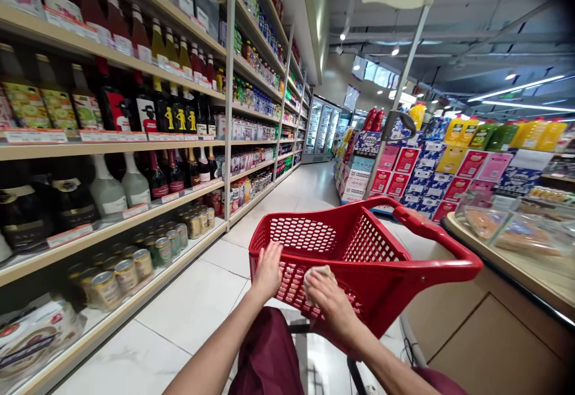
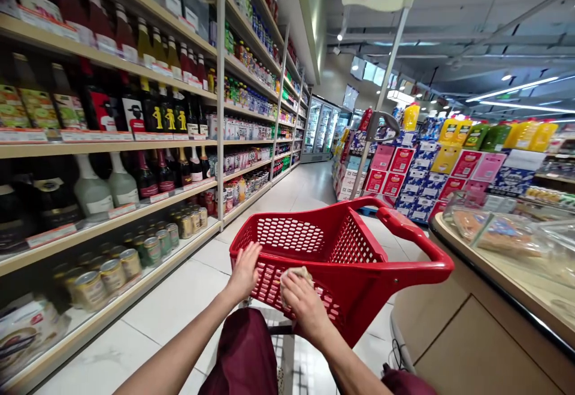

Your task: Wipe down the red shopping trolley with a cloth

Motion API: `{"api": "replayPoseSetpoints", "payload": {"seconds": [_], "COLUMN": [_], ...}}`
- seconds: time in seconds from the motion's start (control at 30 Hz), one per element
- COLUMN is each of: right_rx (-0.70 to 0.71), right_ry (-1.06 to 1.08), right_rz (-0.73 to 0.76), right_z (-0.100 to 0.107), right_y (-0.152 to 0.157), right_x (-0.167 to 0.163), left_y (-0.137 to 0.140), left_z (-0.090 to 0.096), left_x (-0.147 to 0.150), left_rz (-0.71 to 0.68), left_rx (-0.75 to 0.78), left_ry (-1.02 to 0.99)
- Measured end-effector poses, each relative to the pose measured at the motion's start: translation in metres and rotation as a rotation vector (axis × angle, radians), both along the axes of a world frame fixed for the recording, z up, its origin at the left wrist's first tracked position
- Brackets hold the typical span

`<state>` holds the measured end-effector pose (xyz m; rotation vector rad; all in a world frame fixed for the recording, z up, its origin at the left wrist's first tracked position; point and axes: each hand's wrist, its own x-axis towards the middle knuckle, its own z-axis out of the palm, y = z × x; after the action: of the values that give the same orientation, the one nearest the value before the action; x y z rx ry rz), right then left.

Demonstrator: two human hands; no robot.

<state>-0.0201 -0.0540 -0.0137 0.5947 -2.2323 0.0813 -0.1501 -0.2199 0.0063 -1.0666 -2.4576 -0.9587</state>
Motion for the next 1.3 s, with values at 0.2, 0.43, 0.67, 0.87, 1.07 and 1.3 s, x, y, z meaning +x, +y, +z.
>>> {"api": "replayPoseSetpoints", "payload": {"seconds": [0.2, 0.43, 0.67, 0.87, 1.07, 1.3], "right_rx": [-0.534, -0.646, -0.216, -0.112, -0.349, -0.222], "right_ry": [0.033, -0.011, -0.197, -0.278, -0.113, -0.148], "right_rz": [0.051, -0.062, -0.029, 0.018, 0.069, 0.019], "right_z": [0.048, 0.039, -0.007, -0.005, 0.015, -0.004], "right_y": [-0.056, -0.057, -0.077, -0.088, -0.107, -0.114], "right_x": [-0.029, -0.045, -0.039, -0.039, -0.062, -0.049], "left_y": [-0.013, -0.009, -0.028, -0.063, -0.082, -0.069], "left_z": [0.007, -0.004, -0.007, -0.002, 0.022, -0.011], "left_x": [0.011, 0.055, 0.057, 0.046, 0.038, 0.045], "left_rz": [-0.178, -0.377, -0.122, -0.227, -0.454, -0.404], "left_rx": [0.569, 0.922, 1.179, 0.850, 0.868, 1.093], "left_ry": [-0.491, -1.222, -1.486, -1.591, -1.499, -1.507]}}
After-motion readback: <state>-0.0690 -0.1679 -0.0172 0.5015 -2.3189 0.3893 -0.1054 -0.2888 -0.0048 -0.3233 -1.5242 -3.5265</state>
